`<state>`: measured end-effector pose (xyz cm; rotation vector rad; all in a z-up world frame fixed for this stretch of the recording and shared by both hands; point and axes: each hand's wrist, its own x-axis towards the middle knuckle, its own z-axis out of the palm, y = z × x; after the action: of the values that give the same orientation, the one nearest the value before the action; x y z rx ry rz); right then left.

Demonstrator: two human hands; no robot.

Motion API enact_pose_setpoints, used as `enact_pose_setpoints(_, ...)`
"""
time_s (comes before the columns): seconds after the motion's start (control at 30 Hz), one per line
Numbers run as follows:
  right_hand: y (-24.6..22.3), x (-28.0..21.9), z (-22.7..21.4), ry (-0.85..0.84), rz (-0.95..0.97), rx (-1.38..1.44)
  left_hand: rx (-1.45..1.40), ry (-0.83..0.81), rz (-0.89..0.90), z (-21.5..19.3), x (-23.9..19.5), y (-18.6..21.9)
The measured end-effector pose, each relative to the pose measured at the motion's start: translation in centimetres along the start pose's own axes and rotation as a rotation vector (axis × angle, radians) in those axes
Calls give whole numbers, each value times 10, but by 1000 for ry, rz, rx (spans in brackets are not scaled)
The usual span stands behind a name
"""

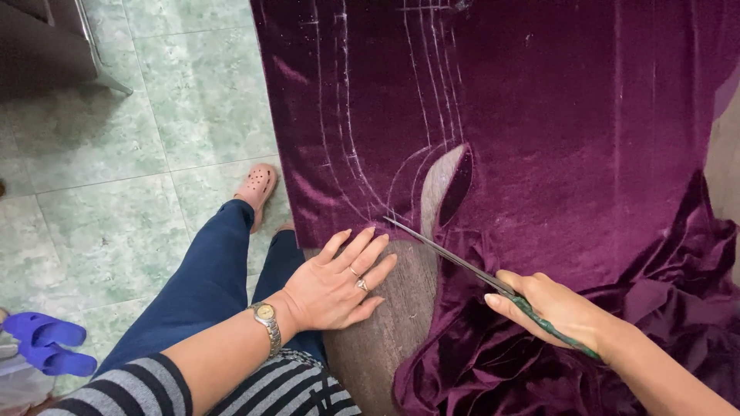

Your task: Cutting a pattern out of purple velvet fabric using large tailor scissors along chalk markings on a work table.

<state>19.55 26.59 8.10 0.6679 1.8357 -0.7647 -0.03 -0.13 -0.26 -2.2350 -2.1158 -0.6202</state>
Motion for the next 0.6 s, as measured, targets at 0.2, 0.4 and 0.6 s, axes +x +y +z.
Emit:
enact_pose_setpoints(0.2, -8, -8, 0, -7, 15, 117, -28, 5, 0, -1, 1, -1)
enact_pose_setpoints(0.4, -4, -8, 10, -30, -54, 42, -127, -37, -10, -10, -1, -5)
enact_pose_setpoints(0.6, -10, -12, 16, -30, -90, 113, 22, -13, -87, -53, -8, -52)
